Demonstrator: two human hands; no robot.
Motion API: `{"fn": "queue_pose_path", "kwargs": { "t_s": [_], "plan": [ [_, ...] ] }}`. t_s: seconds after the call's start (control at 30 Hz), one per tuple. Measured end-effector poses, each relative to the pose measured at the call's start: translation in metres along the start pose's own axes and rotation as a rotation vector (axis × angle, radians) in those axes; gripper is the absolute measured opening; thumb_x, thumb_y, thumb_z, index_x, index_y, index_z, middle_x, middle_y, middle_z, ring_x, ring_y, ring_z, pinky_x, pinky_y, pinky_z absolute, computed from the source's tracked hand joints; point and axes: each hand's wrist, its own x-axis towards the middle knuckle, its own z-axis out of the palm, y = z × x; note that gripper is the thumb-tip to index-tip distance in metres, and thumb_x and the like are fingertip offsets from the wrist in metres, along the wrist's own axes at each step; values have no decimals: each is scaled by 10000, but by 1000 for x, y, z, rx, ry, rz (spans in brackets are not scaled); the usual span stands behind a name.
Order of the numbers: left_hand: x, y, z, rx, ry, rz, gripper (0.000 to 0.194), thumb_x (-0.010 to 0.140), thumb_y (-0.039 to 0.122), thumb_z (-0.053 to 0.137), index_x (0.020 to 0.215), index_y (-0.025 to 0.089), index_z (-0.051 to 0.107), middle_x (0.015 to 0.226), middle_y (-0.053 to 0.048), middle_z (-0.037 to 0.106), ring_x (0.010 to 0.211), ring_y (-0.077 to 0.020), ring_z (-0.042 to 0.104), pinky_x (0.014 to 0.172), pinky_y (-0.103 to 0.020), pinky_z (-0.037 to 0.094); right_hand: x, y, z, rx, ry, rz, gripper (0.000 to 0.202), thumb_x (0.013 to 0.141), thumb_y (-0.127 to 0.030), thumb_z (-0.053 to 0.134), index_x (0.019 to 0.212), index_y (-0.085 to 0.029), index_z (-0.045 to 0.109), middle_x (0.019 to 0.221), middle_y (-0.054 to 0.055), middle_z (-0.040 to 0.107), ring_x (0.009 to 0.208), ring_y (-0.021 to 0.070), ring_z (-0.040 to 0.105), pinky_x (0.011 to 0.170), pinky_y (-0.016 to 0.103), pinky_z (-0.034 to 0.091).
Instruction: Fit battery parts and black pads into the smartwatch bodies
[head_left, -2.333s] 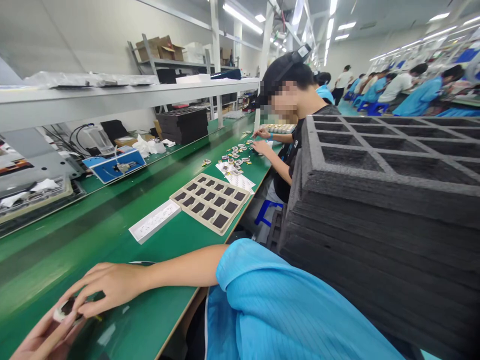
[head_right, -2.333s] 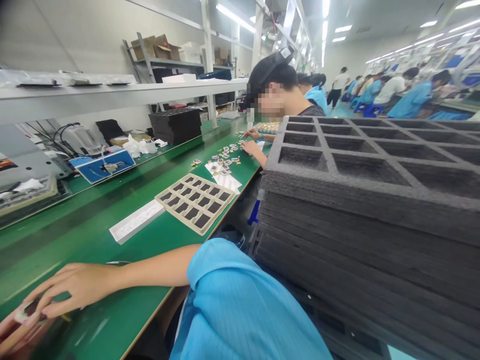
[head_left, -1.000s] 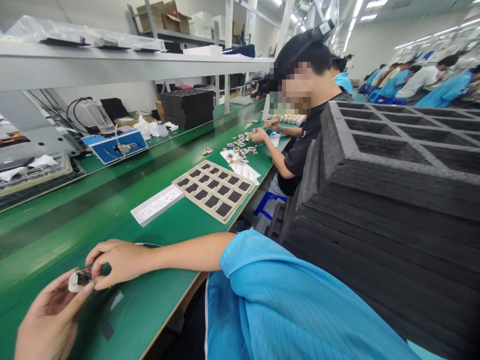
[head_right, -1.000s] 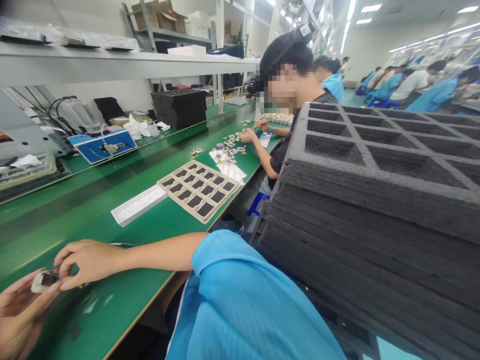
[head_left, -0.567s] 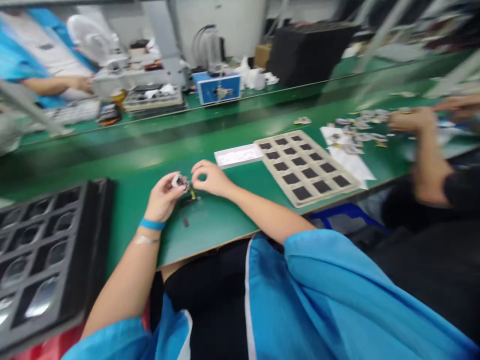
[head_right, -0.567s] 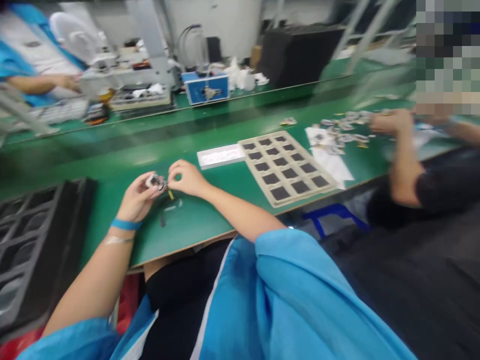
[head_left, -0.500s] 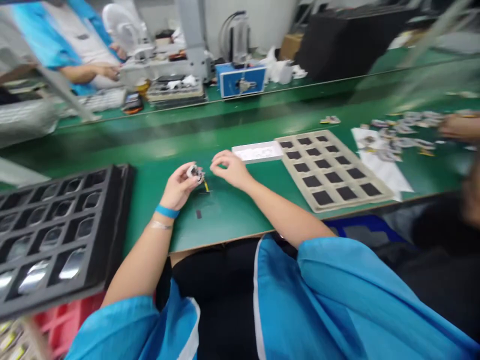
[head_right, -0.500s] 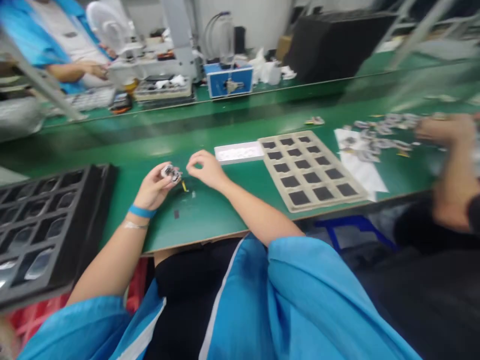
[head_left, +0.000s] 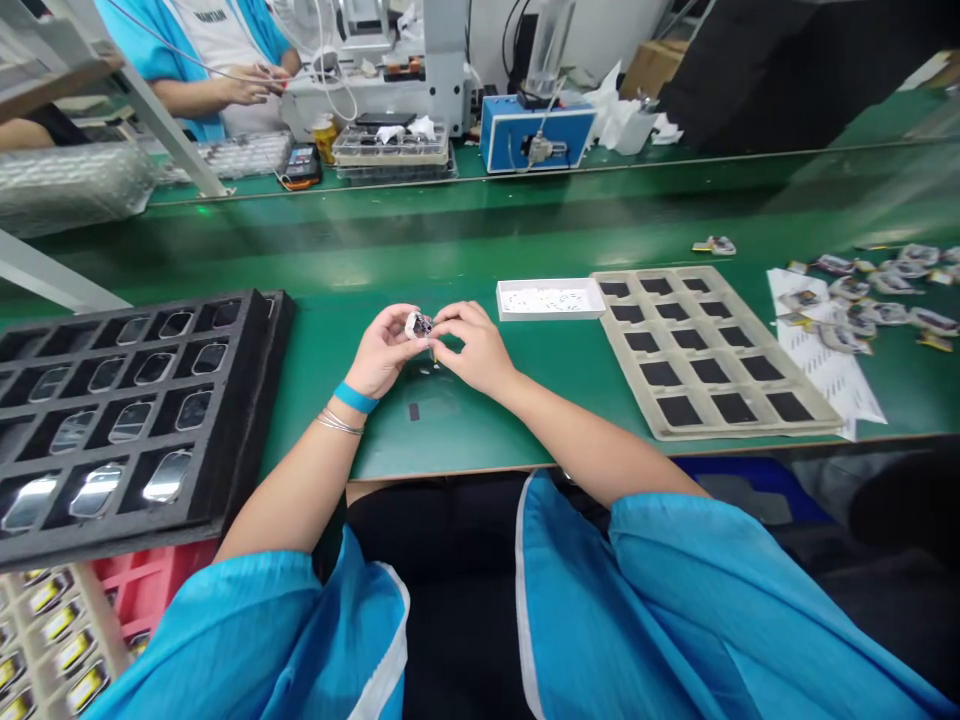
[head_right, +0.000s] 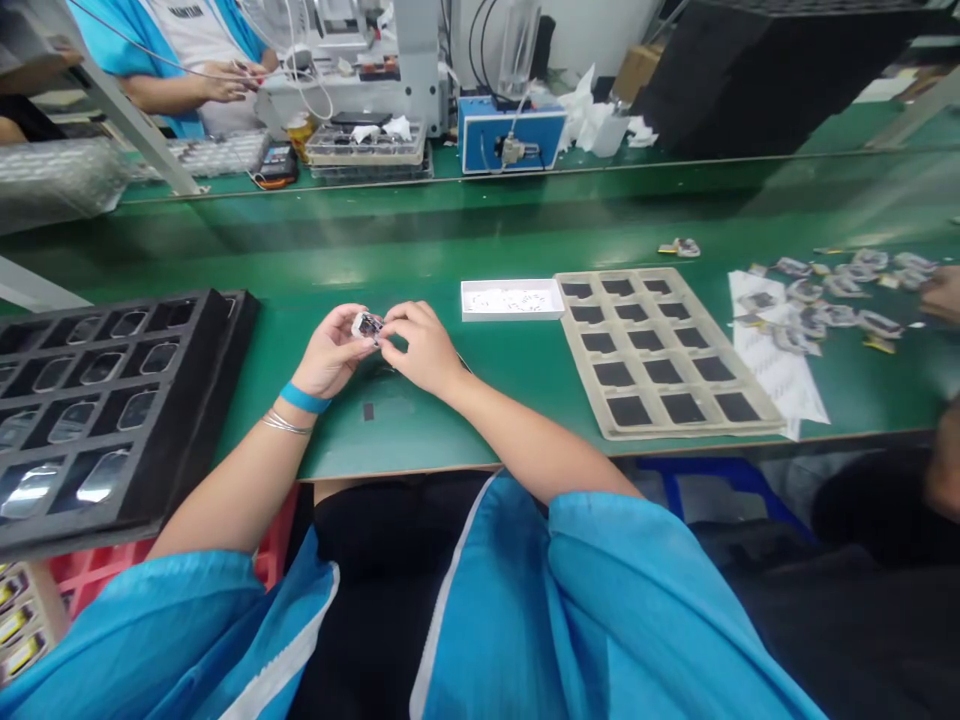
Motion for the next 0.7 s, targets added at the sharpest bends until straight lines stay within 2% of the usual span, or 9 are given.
{"fn": "queue_pose_path", "kwargs": {
  "t_s": [0.23,0.47,0.57,0.7],
  "plan": [
    [2,-3,1,144,-10,77,570,497,291,958,966,187,650,930,-1,674,872,-123,645,868,-256,522,-1,2,-1,-29,-65,-7,79,786,-142,651,731,-198,642,985,57,624,968,215,558,915,409,465],
    [1,0,-1,108,-23,-16,567,528,315,946,1015,189,683,934,-9,698,853,-128,660,857,-269,541,1,7,-1,-58,-16,-47,117,757,-121,616,682,-204,585,949,53,615,938,219,554,890,421,461],
    [0,4,-3,16,-21,-89,566,588,349,917,1083,207,682,981,-28,722,886,-153,690,833,-281,565,9,14,-16,-122,57,-28,122,767,-115,588,697,-211,564,935,47,624,932,217,572,890,416,468],
    [0,8,-7,-116,-8,-154,550,651,372,879,1139,218,678,1062,-54,735,965,-187,715,892,-306,573,20,46,-60,-292,209,143,118,758,-110,597,721,-215,558,868,37,621,916,235,591,915,443,474]
  ]
}}
